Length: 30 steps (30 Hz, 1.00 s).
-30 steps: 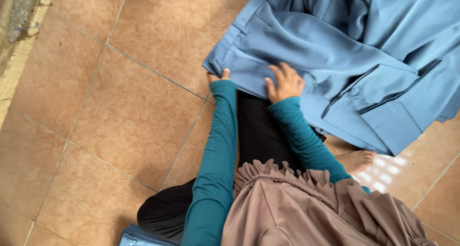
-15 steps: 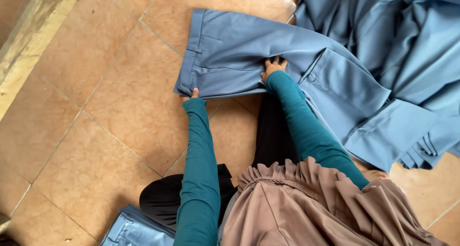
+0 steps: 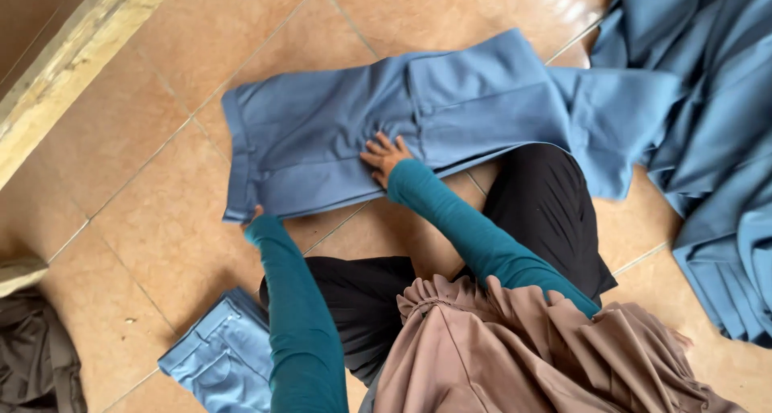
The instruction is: The person folds two pairs of light blue trousers on a tiled floor. They smooth each pair, fold the legs together, then fold the garment in half and again into a compact rectangle, placing each finished pair into a growing stack.
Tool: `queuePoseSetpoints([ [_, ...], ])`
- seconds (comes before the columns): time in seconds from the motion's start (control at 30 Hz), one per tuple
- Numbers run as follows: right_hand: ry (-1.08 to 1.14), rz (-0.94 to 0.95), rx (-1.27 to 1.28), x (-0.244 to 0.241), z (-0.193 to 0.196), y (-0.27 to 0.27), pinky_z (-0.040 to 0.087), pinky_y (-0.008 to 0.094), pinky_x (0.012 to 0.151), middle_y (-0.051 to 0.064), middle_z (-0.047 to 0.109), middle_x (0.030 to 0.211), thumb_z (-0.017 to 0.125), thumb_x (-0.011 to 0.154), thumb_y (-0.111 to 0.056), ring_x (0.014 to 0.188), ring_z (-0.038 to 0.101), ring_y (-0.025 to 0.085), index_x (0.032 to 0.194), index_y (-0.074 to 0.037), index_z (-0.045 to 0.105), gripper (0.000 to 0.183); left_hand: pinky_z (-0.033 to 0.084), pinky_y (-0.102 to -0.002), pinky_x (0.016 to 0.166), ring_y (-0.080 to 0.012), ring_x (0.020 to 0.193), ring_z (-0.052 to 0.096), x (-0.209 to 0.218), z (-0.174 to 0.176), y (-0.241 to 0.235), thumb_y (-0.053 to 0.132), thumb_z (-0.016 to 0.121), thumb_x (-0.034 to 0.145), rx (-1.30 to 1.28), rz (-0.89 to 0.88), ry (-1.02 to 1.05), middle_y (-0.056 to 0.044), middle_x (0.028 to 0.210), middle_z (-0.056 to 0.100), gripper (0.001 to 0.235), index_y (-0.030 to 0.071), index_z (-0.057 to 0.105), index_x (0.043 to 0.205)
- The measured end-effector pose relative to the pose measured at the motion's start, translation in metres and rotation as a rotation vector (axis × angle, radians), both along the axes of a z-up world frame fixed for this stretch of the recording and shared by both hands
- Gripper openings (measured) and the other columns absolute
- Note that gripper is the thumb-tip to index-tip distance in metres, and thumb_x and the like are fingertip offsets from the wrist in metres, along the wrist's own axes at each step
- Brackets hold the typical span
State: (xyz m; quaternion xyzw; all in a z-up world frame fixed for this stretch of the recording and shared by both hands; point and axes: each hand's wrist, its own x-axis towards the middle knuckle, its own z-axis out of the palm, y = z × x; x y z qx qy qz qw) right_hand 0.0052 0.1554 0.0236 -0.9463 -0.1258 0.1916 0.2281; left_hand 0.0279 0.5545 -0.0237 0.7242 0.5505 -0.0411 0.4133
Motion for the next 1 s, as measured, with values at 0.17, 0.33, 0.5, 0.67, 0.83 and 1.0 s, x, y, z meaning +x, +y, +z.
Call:
queuePoseSetpoints([
  [0.17,-0.098,0.2,-0.035,-0.032,-0.044,0.077,0.018,0.055,0.124,-0.01,0.028,0.168,0.058,0.099,-0.034,0.158,0.013,0.024,0.152,-0.039,0.046,0.055,0.041,-0.035,0.119,-0.0187,0.142,0.049,-0.037,0.018,0.068,0.062,0.055,0.101,0.152,0.19,0.136,-0.013,0.155,0.047,0.084,0.003,0.028,0.154],
  [0.33,-0.21,0.217,-0.197,-0.044,-0.033,0.056,0.001,0.076,0.118,-0.003,0.012,0.173,0.062,0.092,-0.031,0.158,0.002,0.033,0.152,-0.045,0.04,0.065,0.043,-0.039,0.12,-0.0246,0.148,0.04,-0.071,0.073,0.038,0.053,0.064,0.103,0.47,0.224,0.206,-0.018,0.16,0.035,0.087,0.003,0.019,0.157],
  [0.5,-0.104,0.106,-0.063,-0.044,-0.056,0.02,0.002,0.066,0.124,0.0,0.007,0.174,0.055,0.099,-0.018,0.16,0.001,0.024,0.158,-0.043,0.032,0.069,0.041,-0.065,0.113,-0.0536,0.143,0.038,-0.05,0.017,-0.024,0.008,0.071,0.09,0.747,-0.241,-0.394,-0.036,0.157,0.029,0.091,0.012,0.015,0.161],
  [0.67,-0.164,-0.094,0.232,-0.029,-0.131,-0.025,0.036,0.047,0.121,-0.002,0.041,0.159,0.062,0.093,-0.022,0.148,0.04,0.026,0.146,-0.048,0.051,0.06,0.022,-0.061,0.121,-0.0381,0.155,0.019,-0.063,-0.031,-0.206,0.048,0.063,0.096,0.397,-0.693,-0.367,-0.007,0.167,0.018,0.079,0.036,0.02,0.161],
  [0.83,-0.189,-0.346,0.203,0.001,-0.146,-0.18,0.044,0.042,0.114,-0.008,0.059,0.142,0.072,0.064,-0.008,0.136,0.051,0.025,0.142,-0.049,0.057,0.09,0.001,-0.069,0.121,-0.029,0.156,-0.015,-0.069,-0.028,-0.242,0.074,0.028,0.1,0.394,-0.949,0.378,0.003,0.169,-0.019,0.071,0.054,-0.009,0.157],
  [1.0,0.109,-0.945,-0.18,0.004,-0.178,-0.3,0.053,0.045,0.104,0.007,0.057,0.127,0.075,0.08,-0.008,0.117,0.065,0.034,0.136,-0.054,0.056,0.075,0.01,-0.074,0.118,-0.0248,0.158,0.004,-0.057,-0.021,-0.182,0.061,0.029,0.107,0.645,-0.95,0.34,0.008,0.172,0.0,0.058,0.06,0.0,0.157],
])
